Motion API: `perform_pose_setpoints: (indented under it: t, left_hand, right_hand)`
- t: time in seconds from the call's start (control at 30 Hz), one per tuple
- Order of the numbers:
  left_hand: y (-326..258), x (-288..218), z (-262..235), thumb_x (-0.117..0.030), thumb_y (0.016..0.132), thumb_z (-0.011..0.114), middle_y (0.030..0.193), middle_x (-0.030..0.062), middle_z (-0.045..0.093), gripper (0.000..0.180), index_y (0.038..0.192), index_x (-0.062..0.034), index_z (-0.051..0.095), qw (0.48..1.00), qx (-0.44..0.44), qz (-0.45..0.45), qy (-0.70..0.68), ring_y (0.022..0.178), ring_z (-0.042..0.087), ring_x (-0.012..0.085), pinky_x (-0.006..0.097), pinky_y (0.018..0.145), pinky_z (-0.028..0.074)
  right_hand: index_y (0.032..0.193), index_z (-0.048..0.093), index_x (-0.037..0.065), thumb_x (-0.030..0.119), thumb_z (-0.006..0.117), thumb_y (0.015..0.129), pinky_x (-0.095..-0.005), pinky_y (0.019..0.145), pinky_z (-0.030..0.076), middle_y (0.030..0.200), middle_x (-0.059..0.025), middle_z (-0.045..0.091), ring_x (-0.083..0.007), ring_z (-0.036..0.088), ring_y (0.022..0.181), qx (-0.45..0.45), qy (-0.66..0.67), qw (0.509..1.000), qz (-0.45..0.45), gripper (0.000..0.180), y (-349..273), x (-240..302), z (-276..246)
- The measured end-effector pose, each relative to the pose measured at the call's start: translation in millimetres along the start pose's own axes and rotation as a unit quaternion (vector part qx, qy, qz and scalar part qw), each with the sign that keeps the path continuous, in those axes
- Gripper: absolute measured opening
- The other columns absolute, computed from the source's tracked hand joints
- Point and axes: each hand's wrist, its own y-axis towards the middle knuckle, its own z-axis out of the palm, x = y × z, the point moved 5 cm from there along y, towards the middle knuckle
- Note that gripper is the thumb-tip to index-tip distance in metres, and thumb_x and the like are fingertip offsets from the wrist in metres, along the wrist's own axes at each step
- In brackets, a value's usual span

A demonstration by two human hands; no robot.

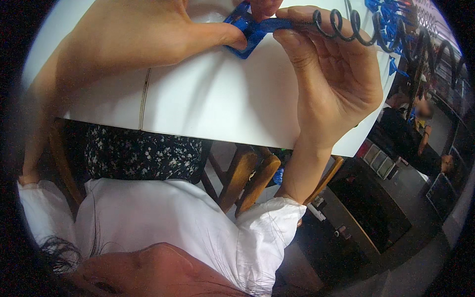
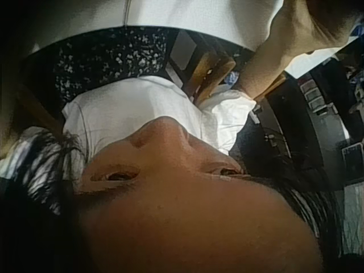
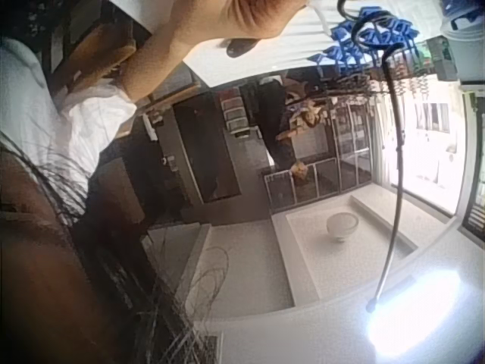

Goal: Assembling a lighting fixture component using blue plastic pieces, a spring, a metal rod, and adhesive.

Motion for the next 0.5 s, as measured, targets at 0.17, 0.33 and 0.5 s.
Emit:
perform_pose_setpoints:
  t: [0.17, 0.33, 0.5]
  left_hand:
    - [-1.9, -2.4, -0.5, 0.0, 0.072, 0.066, 0.083, 0.0204, 0.061, 0.02, 0.088, 0.0038, 0.055, 1.0, -0.003, 0.008, 0.0, 0.075, 0.061, 0.0293, 0.032, 0.067, 0.048]
    - [-7.5, 1.1, -3.6, 0.0, 0.072, 0.066, 0.083, 0.0205, 0.061, 0.019, 0.088, 0.0037, 0.055, 1.0, -0.005, 0.017, 0.0, 0.075, 0.061, 0.0294, 0.032, 0.067, 0.048]
    - [-8.7, -0.6, -5.5, 0.001, 0.072, 0.066, 0.083, 0.0206, 0.061, 0.019, 0.088, 0.0037, 0.055, 1.0, -0.01, 0.024, 0.001, 0.075, 0.061, 0.0295, 0.032, 0.067, 0.048]
  right_hand:
    - [0.107, 0.06, 0.001, -0.011, 0.06, 0.08, -0.0363, 0.085, 0.052, 0.103, -0.0188, 0.064, -0.0246, 0.063, 0.095, 0.001, -0.009, 1.0, -0.005, 0.029, -0.2, -0.2, 0.1]
    - [0.107, 0.06, 0.0, -0.011, 0.06, 0.08, -0.0354, 0.085, 0.053, 0.104, -0.0186, 0.064, -0.0246, 0.063, 0.096, 0.011, 0.001, 1.0, -0.022, 0.029, -1.8, -0.7, -1.0]
    - [0.105, 0.062, -0.001, -0.01, 0.061, 0.08, -0.0358, 0.086, 0.052, 0.105, -0.0198, 0.063, -0.025, 0.063, 0.098, 0.024, -0.017, 1.0, -0.01, 0.027, -1.7, 1.5, 1.6]
